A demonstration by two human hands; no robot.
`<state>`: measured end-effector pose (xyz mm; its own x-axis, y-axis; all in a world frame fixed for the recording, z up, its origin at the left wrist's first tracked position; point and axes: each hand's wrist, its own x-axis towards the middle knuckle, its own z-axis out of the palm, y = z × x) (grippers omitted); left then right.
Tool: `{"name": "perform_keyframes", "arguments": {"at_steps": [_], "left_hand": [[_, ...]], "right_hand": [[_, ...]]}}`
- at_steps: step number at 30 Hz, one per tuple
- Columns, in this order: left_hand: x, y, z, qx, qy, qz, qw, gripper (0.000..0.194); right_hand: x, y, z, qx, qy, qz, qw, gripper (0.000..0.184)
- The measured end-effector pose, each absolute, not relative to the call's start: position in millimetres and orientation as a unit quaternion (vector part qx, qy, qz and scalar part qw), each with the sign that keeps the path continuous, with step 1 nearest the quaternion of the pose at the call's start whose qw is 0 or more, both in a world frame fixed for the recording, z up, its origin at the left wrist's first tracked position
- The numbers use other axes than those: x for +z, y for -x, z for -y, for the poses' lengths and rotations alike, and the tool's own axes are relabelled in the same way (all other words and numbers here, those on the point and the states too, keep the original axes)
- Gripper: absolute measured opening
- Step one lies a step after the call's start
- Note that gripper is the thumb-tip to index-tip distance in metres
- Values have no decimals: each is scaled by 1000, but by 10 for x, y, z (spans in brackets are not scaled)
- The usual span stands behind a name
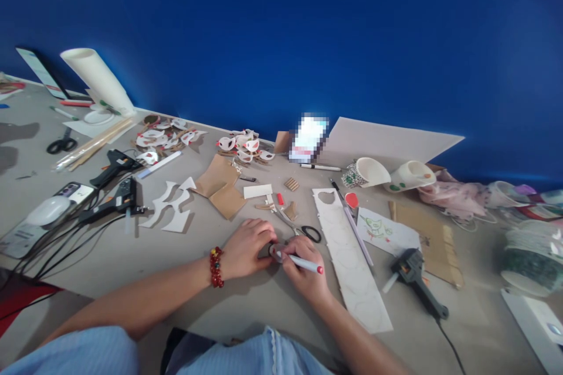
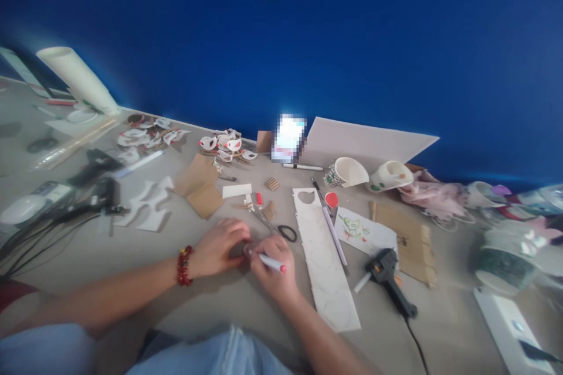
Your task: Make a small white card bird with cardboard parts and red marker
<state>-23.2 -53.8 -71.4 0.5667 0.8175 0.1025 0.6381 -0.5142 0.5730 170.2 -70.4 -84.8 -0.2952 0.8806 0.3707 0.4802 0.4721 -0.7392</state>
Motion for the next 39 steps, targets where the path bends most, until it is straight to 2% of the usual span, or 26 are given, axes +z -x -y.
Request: {"name": "perform_keyframes", "arguments": {"at_steps": [39], "left_hand": [[-710,228,538,188,-845,-431,254,21]], "right_hand": [[-892,-1712,698,258,438,764,398,11]]}}
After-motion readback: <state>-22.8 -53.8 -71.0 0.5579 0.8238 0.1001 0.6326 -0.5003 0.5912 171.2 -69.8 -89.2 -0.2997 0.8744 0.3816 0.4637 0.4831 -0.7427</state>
